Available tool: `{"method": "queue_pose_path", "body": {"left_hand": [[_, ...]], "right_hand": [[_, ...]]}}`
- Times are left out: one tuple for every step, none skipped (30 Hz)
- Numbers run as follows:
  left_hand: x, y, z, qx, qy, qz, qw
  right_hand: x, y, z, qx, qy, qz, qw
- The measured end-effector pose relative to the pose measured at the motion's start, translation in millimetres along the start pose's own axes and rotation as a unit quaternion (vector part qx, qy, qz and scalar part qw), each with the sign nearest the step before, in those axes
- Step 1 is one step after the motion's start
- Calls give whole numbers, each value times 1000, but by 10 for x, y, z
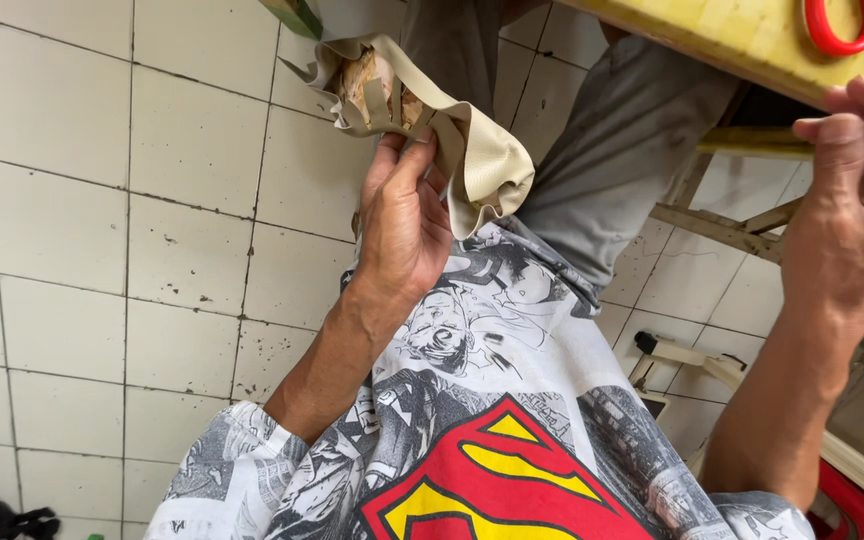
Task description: The person uses scissors to trim a beige shoe insole, cutting along the edges and making notches. They then fold the insole and manipulate it with their hands to shape it.
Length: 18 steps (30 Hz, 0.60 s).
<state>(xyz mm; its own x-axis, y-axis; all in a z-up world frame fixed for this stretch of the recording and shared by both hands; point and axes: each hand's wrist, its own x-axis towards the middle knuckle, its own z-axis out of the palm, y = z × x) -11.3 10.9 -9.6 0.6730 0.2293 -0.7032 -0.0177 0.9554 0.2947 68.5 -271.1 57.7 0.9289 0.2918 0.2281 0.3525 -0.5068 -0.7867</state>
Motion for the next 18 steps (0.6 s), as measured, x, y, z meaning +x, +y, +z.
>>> {"method": "queue_pose_path", "body": {"left_hand": [[5,20,7,-4,-1,-3,1000],[8,38,14,-8,0,-4,1000],[18,45,19,-12,0,-4,1000],[19,30,15,-16,-2,-5,1000],[25,34,13,-16,15,-12,1000],[32,37,13,-17,31,-19,999],[46,7,6,-19,34,-17,999],[58,-32,3,-32,38,-29,998],[71,-76,5,-42,40,-44,997],[26,-113,26,-41,40,-46,997],[-4,-151,64,-49,25,-67,996],[-36,-193,106,-58,9,-88,994],[-88,-217,138,-57,7,-87,995],[-138,-248,172,-52,8,-99,994],[-177,-280,207,-45,9,-112,993],[-176,-310,238,-41,6,-112,993],[-211,-340,243,-22,13,-132,991],[-253,-372,248,-4,20,-153,988]], "right_hand": [[30,-69,64,-4,-2,-1,1000],[59,-138,128,17,9,9,1000],[89,-188,192,40,20,16,999],[70,-245,277,37,19,14,999],[75,-295,383,44,-8,-4,999],[78,-343,487,52,-35,-22,998],[54,-398,626,53,-39,-23,998],[26,-447,757,79,-75,-3,994],[-18,-502,879,103,-107,19,989],[-49,-523,987,103,-107,20,989],[-64,-537,1091,139,-119,44,982],[-77,-549,1191,175,-130,68,974],[-70,-550,1242,176,-128,67,974],[-62,-545,1288,223,-98,73,967],[-54,-531,1339,270,-64,81,957],[6,-488,1334,271,-60,80,957],[15,-466,1323,301,-63,90,947],[21,-448,1306,330,-66,99,936]]}}
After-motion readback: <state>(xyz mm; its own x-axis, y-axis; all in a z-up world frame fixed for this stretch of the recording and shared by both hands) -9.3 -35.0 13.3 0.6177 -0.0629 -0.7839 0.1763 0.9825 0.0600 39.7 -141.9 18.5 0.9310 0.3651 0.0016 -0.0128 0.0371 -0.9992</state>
